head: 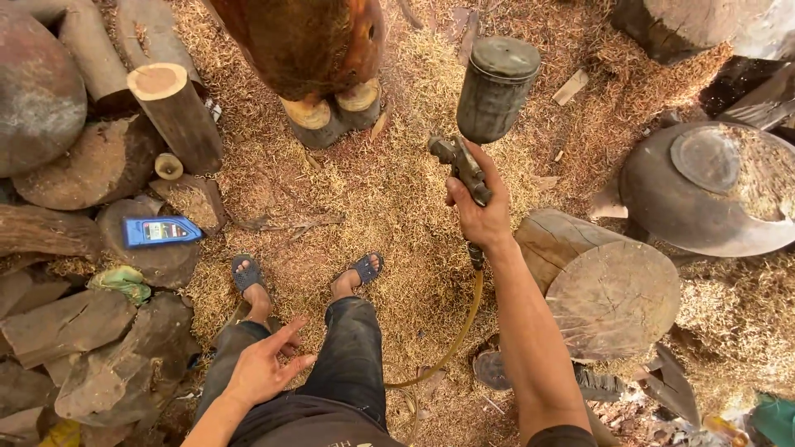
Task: The person uses a spray gun connected to a hose to apply finish to a carved wooden sculpture standing on a stump, moving around it and aiming the spray at different sides of the piece, then walks back into the workshop carrying the spray gun.
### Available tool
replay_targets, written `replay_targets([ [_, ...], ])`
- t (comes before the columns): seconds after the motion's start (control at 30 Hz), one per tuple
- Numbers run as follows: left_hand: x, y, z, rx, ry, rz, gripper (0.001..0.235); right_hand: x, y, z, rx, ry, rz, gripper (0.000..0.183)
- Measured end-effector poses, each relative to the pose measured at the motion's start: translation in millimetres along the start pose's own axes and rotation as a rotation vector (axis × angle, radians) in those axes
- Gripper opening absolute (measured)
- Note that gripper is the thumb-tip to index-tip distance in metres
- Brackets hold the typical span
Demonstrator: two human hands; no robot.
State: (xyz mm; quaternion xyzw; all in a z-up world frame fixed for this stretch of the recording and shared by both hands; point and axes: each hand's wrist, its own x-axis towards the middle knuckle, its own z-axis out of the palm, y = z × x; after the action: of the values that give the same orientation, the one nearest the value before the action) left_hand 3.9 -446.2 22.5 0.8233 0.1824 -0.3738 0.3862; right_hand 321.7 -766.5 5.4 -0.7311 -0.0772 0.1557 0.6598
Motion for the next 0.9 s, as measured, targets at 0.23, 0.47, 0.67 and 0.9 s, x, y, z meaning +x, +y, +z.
replay_targets([
  [0.23,5.8,-0.2,3.7,0.006,0.033,0.055,0.080,8.3,-47.4,14.6,0.160,-0.053,-0.379,0.055],
  [0.47,16.8,8.6,2.9,0.021,-0.007,0.070,0.077,-5.9,-38.0,14.5,0.185,-0.110,-0.383,0.055],
  [0.67,25.2,10.1,4.2,0.017,-0.015,0.117,0.078,-37.6,-5.7,0.0,-0.219,-0.034,-0.110,0.059],
  [0.9,57.1,-2.8,15.9,-0.166,-0.021,0.161,0.075,-47.6,-9.1,-34.1,-0.101,0.070,-0.044,0.058],
])
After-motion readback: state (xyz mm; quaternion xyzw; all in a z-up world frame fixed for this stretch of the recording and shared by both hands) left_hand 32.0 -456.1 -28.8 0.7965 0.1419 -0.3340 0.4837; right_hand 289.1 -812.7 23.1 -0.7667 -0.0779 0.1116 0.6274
